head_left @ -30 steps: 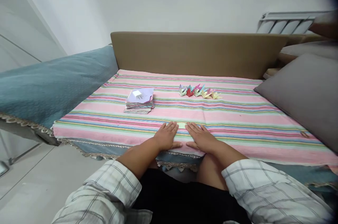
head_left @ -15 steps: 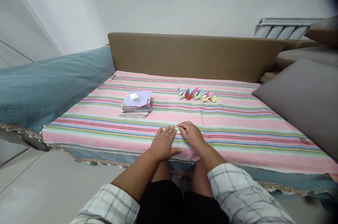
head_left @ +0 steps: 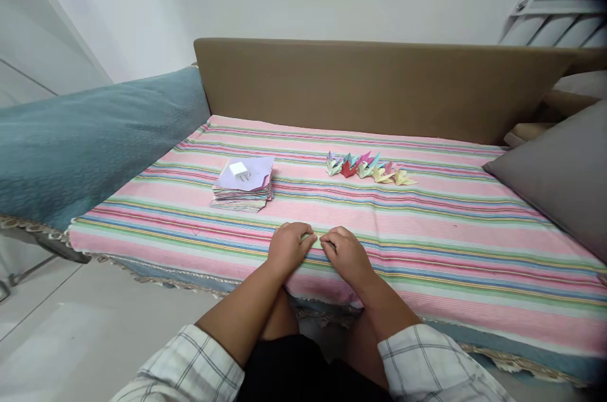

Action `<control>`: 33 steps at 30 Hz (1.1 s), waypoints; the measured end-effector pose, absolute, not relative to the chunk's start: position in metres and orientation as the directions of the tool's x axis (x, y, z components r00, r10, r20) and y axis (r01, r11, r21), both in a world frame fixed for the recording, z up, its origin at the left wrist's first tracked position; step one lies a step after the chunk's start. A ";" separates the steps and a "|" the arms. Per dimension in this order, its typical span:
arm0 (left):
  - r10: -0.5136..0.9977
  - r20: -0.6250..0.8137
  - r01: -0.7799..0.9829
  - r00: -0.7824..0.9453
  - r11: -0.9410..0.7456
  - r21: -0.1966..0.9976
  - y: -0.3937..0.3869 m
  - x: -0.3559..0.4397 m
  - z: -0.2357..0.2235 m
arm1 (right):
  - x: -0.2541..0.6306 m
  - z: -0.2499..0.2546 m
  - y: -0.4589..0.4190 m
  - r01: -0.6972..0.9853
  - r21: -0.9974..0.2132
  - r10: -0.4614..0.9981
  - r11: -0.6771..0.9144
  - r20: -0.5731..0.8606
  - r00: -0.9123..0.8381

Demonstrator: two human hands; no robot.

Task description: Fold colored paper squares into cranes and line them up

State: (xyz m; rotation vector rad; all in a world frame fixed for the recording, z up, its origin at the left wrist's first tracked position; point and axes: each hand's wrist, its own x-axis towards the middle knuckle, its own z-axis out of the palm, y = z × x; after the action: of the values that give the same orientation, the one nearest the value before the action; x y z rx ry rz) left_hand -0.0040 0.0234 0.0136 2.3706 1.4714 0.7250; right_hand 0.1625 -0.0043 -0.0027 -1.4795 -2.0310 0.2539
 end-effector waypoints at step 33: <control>0.842 0.301 0.744 0.448 -0.537 0.397 0.022 -0.005 0.009 | 0.161 0.002 -0.013 0.889 -0.388 0.917 0.244 0.390 -0.082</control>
State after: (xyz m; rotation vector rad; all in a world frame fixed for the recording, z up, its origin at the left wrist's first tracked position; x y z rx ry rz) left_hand -0.0048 0.0223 0.0086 2.4904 1.3848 0.6954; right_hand 0.1611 -0.0134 0.0019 -1.6418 -1.9646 0.0664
